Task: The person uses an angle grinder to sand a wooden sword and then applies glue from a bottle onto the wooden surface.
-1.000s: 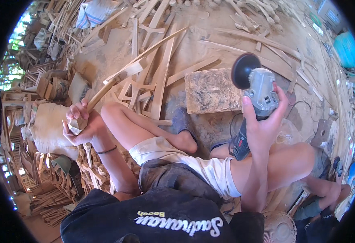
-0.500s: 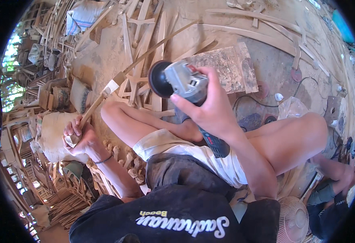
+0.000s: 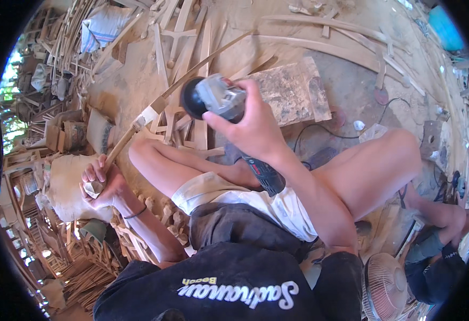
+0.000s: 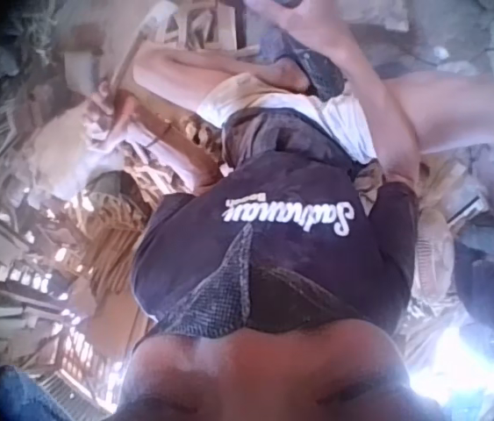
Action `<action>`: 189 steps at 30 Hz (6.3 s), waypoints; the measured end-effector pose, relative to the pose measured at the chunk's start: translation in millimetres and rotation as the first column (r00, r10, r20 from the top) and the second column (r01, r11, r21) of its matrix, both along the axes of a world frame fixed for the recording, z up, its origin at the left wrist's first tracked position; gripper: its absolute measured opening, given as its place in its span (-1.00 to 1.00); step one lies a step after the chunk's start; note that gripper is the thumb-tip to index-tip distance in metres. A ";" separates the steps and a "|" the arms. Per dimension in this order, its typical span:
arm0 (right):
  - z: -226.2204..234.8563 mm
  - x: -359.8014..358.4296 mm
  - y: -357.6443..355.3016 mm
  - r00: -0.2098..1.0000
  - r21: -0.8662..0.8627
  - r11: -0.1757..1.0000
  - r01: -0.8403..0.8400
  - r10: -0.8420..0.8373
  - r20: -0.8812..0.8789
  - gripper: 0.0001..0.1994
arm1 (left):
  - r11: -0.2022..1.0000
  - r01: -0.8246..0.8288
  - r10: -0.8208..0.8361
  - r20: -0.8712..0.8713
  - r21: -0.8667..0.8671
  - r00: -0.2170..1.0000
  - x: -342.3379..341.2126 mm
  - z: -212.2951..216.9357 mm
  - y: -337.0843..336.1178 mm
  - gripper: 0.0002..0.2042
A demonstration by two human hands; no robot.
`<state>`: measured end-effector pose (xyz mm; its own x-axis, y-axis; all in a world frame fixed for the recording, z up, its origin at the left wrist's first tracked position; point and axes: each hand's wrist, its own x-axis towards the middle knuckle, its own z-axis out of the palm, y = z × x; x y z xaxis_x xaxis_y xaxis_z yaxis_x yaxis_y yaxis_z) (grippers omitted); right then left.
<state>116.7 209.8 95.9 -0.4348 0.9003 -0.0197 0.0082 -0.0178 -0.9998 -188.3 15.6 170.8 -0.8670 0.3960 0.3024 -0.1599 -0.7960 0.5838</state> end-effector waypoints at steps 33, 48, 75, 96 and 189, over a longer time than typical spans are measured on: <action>59.6 66.2 -3.2 0.831 0.580 0.789 0.204 -0.453 0.323 -0.11 | 0.960 -0.048 -0.142 -0.627 -0.277 0.766 231.2 34.7 134.8 -0.84; 86.0 62.4 19.1 0.874 0.565 0.784 0.255 -0.437 0.212 -0.13 | 0.962 0.026 -0.202 -0.641 -0.273 0.741 200.7 54.4 142.2 -0.76; 110.7 73.1 16.6 0.866 0.593 0.762 0.259 -0.456 0.207 -0.15 | 0.928 0.371 -0.313 -0.632 -0.044 0.709 173.5 52.4 170.3 -0.75; 111.5 32.8 14.8 0.789 0.491 0.865 0.105 -0.373 0.488 -0.20 | 0.897 0.426 -0.411 -0.576 -0.117 0.707 160.8 51.6 161.4 -0.69; 105.3 45.6 22.5 0.803 0.555 0.808 0.196 -0.457 0.382 -0.23 | 0.860 0.503 -0.450 -0.592 -0.086 0.669 157.0 54.7 165.1 -0.69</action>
<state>162.3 232.3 201.2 -0.1619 0.9337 0.3192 0.5660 0.3529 -0.7451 -31.4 180.7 225.5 -0.2154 0.6583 0.7213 -0.1875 -0.7528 0.6310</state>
